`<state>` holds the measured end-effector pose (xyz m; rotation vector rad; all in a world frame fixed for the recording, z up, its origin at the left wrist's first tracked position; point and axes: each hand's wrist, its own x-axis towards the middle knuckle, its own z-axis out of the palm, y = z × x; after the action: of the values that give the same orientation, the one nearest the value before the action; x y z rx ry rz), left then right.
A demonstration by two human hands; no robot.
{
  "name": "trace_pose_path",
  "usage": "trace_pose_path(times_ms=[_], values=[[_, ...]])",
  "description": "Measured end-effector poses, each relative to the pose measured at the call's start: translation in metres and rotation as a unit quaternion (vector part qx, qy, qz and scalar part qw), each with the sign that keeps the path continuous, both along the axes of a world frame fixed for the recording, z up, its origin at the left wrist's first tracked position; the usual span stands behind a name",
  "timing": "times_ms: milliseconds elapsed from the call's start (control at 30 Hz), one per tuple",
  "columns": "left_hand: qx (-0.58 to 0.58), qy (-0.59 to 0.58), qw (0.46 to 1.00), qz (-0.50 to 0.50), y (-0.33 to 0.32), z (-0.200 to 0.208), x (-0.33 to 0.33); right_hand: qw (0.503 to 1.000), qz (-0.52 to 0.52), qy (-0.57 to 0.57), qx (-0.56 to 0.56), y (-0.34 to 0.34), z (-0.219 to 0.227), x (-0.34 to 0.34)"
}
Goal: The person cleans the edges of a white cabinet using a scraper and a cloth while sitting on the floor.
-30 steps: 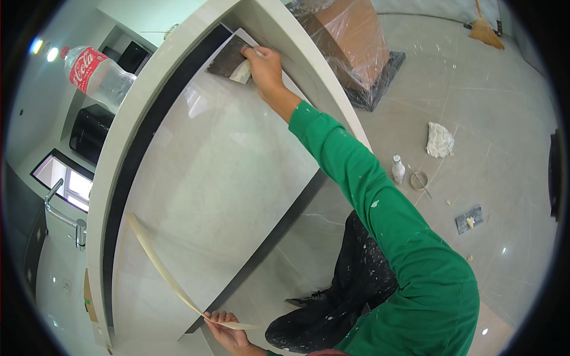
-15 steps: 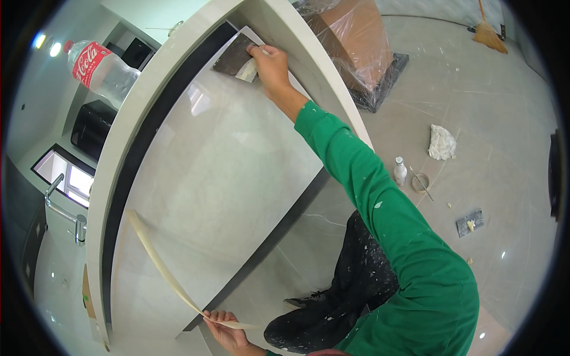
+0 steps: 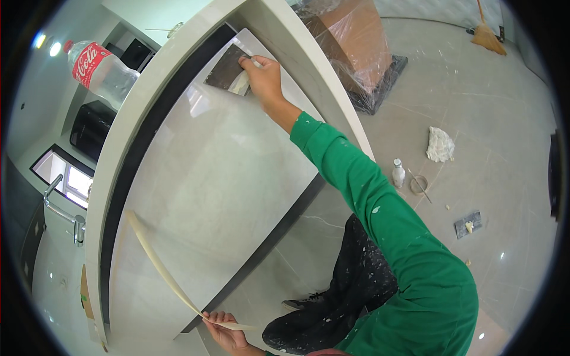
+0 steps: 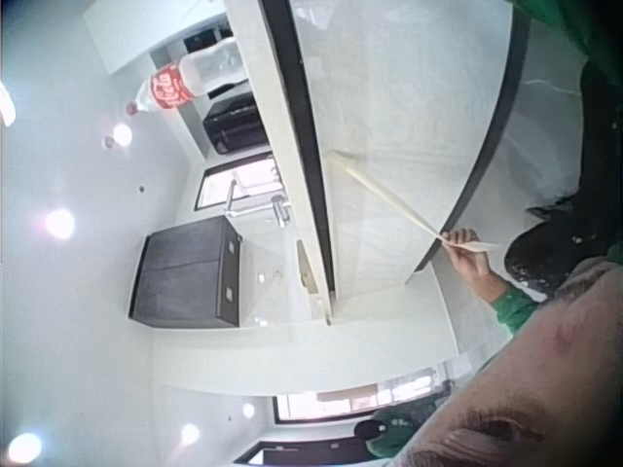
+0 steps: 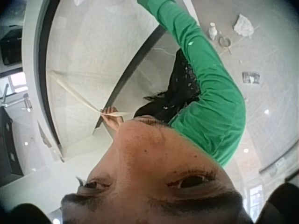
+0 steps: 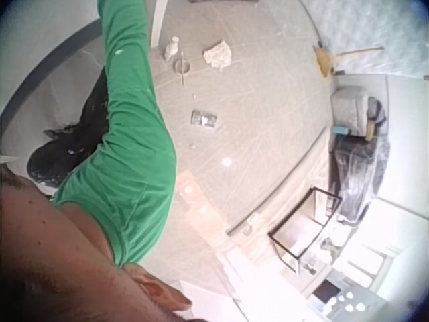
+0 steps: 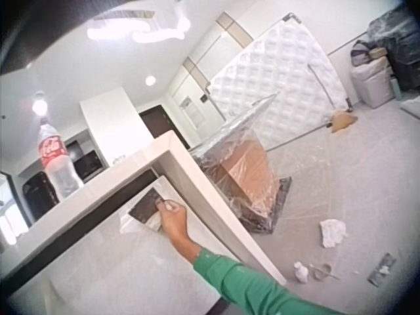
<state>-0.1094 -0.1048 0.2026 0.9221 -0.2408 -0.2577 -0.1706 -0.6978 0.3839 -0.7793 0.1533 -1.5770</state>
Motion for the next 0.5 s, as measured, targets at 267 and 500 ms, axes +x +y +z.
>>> trace_pose_path(times_ms=[267, 500], values=[[-0.025, 0.005, 0.999, -0.021, -0.003, 0.002, 0.0, 1.0, 0.004, 0.006, -0.022, 0.011, 0.0, 0.012], [-0.165, 0.004, 0.982, -0.094, -0.012, 0.004, -0.006, 0.999, 0.004, 0.026, -0.025, 0.022, 0.002, 0.011]])
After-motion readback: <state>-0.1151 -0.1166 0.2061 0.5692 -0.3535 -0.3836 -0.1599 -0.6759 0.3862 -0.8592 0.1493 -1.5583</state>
